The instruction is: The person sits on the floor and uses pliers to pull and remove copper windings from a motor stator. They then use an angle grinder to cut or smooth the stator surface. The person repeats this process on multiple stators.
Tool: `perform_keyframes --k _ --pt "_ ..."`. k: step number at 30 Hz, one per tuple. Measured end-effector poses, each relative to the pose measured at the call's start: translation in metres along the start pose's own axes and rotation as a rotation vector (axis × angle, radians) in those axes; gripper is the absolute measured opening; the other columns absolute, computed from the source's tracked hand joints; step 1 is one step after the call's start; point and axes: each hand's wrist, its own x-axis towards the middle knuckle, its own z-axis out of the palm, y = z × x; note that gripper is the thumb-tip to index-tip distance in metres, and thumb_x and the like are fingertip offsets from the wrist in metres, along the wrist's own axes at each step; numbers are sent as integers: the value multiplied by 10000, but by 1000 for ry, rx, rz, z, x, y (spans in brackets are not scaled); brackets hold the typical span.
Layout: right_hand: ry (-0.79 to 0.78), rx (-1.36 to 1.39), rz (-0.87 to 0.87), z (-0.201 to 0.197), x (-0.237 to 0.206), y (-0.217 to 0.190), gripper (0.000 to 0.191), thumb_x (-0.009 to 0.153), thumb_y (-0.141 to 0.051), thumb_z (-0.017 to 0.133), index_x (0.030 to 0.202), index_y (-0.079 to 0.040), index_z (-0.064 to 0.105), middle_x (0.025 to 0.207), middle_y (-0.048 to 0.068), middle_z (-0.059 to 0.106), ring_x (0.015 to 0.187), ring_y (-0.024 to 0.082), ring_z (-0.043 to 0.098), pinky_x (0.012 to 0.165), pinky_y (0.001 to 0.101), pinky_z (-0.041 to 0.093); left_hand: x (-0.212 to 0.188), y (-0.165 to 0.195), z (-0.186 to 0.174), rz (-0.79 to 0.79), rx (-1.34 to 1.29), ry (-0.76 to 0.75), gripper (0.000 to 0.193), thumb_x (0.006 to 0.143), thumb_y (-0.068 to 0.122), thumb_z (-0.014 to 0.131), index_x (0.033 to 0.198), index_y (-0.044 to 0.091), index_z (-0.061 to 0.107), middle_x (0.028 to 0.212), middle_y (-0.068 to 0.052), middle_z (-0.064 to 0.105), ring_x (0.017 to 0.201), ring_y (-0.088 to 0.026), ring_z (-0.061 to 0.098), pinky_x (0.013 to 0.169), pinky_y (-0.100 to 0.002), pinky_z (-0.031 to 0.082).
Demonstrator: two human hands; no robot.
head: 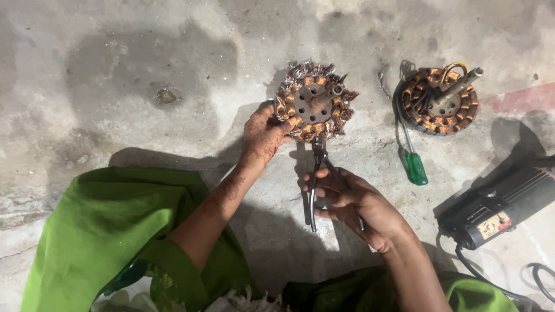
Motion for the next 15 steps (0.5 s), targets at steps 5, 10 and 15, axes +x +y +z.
perform_keyframes --k 5,10,15 --pt "127 -39 45 -1 7 -1 430 844 36 525 1260 -63 569 1327 119 678 1170 240 602 958 489 534 3 -3 0 -10 9 8 324 874 42 738 1193 36 682 1023 -113 745 912 -199 749 741 -342 681" --pt "270 -178 44 -1 19 10 259 928 -69 519 1169 -49 610 1154 109 734 1007 192 698 834 393 567 6 -16 -1 9 -16 1 331 879 32 747 1202 30 675 1024 -123 736 904 -208 726 733 -358 661" --pt "163 -74 -195 -9 34 27 205 1010 -129 584 1029 63 653 868 133 640 696 174 552 592 319 481 10 -24 -5 -4 -134 -50 365 881 32 696 1242 10 642 1096 -122 727 956 -220 733 779 -392 669"
